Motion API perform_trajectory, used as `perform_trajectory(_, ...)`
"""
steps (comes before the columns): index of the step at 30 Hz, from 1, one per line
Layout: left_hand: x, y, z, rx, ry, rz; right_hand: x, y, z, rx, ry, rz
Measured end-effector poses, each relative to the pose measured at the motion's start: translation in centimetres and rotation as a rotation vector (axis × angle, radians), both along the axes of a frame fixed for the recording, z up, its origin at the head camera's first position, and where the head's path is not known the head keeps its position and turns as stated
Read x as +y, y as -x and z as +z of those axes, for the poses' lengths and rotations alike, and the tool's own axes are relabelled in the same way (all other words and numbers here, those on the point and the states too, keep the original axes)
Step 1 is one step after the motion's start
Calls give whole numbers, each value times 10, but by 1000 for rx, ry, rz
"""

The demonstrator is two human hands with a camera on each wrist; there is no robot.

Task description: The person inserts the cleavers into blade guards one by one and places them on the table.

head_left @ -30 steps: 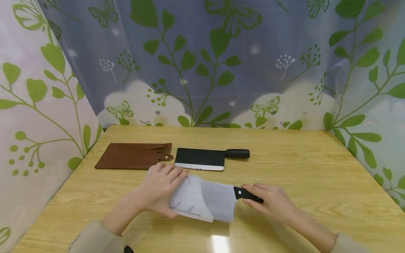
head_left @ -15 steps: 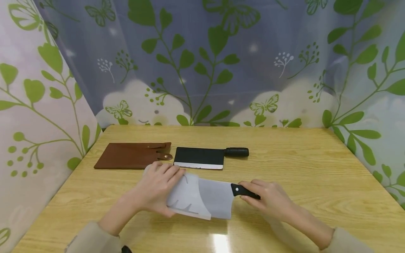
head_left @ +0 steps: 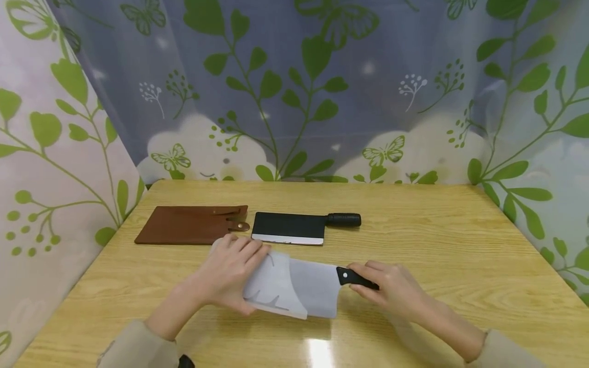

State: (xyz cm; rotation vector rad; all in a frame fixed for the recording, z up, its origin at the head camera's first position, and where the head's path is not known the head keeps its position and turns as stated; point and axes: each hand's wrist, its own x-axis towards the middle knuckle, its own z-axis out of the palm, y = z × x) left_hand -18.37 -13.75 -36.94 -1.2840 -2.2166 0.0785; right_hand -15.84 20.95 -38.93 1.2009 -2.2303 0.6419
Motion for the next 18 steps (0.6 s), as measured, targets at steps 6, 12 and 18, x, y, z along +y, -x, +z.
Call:
perform_trajectory(6, 0, 1, -1, -5, -11, 1, -2, -1, -1, 30, 8, -5)
perform_trajectory(12, 2, 1, 0, -1, -8, 2, 0, -1, -1, 28, 9, -7)
perform_trajectory(18, 6, 0, 0, -4, -3, 12, 3, 0, 1, 14, 6, 8)
